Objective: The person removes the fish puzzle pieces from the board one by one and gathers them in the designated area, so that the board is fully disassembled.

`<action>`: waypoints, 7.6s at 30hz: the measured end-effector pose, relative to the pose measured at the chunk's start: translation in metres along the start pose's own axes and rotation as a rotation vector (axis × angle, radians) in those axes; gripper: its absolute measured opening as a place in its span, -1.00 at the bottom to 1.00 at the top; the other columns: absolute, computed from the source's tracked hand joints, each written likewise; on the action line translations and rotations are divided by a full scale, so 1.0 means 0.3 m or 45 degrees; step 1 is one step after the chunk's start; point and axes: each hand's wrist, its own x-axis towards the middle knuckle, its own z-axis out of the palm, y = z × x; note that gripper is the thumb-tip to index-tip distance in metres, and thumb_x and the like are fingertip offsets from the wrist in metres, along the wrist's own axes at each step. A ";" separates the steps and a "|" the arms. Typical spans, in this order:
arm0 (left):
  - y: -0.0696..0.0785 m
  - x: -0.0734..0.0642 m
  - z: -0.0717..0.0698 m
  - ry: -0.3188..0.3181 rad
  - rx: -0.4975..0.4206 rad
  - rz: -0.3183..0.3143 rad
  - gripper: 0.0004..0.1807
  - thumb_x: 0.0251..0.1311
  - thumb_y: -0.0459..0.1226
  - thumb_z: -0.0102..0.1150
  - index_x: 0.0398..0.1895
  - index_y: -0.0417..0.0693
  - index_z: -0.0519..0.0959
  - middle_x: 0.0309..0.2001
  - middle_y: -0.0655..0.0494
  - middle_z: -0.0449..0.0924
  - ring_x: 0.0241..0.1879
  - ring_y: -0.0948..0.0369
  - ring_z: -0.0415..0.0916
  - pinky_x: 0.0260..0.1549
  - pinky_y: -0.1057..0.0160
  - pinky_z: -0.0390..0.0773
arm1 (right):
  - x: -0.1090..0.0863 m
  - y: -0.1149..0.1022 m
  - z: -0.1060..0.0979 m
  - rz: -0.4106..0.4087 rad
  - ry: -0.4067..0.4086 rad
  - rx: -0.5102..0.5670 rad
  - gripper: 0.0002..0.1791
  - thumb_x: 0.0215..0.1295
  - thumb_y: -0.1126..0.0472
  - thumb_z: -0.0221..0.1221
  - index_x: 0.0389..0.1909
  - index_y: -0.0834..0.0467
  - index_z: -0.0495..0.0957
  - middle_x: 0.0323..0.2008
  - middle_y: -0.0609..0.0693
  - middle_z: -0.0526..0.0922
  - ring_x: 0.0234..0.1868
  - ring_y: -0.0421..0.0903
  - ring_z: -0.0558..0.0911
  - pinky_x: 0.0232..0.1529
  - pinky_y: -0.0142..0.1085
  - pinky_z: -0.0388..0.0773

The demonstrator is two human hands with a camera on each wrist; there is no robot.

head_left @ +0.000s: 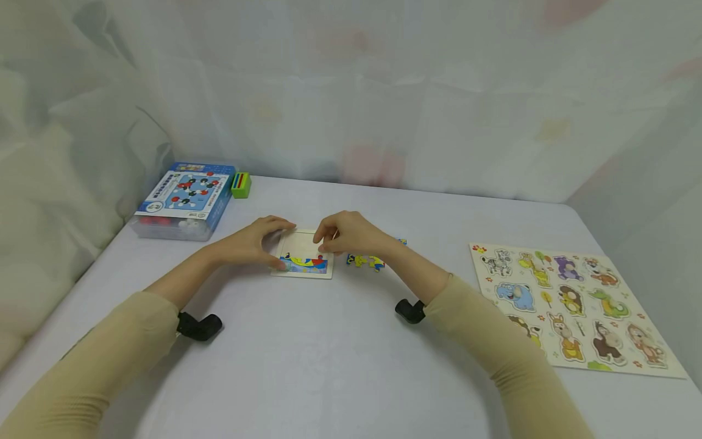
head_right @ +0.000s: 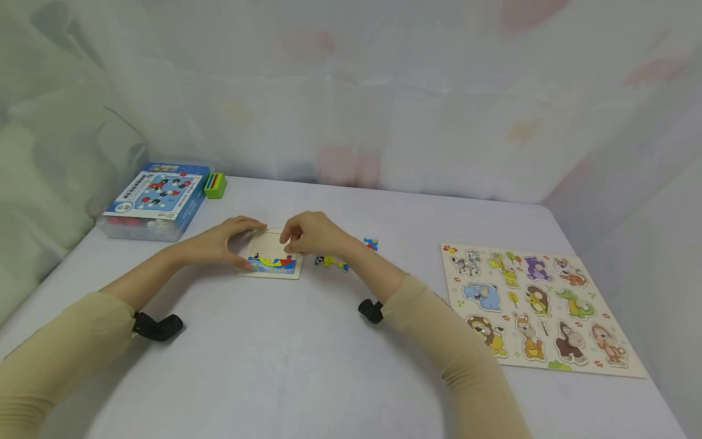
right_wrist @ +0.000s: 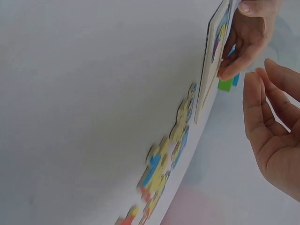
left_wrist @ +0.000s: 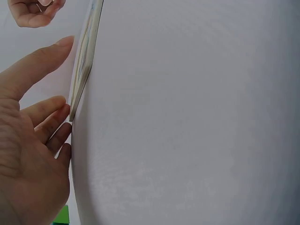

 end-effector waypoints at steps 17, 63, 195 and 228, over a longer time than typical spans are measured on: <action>-0.031 0.001 0.007 -0.041 -0.006 0.034 0.01 -0.08 -0.01 0.51 0.48 0.12 0.22 0.54 -0.03 0.01 0.55 -0.13 -0.16 0.41 -0.43 -0.07 | 0.092 -0.049 0.061 -0.035 -0.054 -0.032 -0.71 0.26 0.23 0.28 -0.01 0.20 0.61 -0.46 -0.08 0.59 -0.38 -0.01 0.66 -0.30 -0.45 0.48; -0.021 -0.006 0.003 -0.066 -0.031 0.093 0.03 -0.09 -0.08 0.53 0.48 -0.06 0.21 0.52 -0.12 0.01 0.52 -0.20 -0.18 0.38 -0.46 -0.08 | 0.170 -0.057 0.145 0.086 -0.119 -0.151 -0.62 0.08 0.28 0.43 -0.08 0.13 0.55 -0.36 -0.11 0.52 -0.35 -0.22 0.46 -0.30 -0.48 0.42; -0.026 -0.001 0.009 -0.056 0.019 0.058 0.08 -0.13 -0.04 0.52 0.51 0.03 0.18 0.54 -0.07 -0.01 0.52 -0.14 -0.14 0.42 -0.39 -0.04 | -0.107 0.140 -0.053 0.246 -0.227 0.244 -0.83 0.25 0.35 0.25 -0.14 0.23 0.57 -0.42 0.04 0.63 -0.34 -0.06 0.71 -0.17 -0.23 0.73; -0.019 -0.007 0.012 -0.052 0.010 0.068 0.08 -0.13 -0.04 0.52 0.51 0.02 0.18 0.54 -0.07 -0.02 0.53 -0.14 -0.15 0.43 -0.37 -0.03 | -0.102 0.147 -0.034 0.247 -0.173 0.001 -0.84 0.17 0.20 0.36 -0.23 0.06 0.66 -0.47 -0.05 0.71 -0.46 -0.15 0.73 -0.36 -0.38 0.56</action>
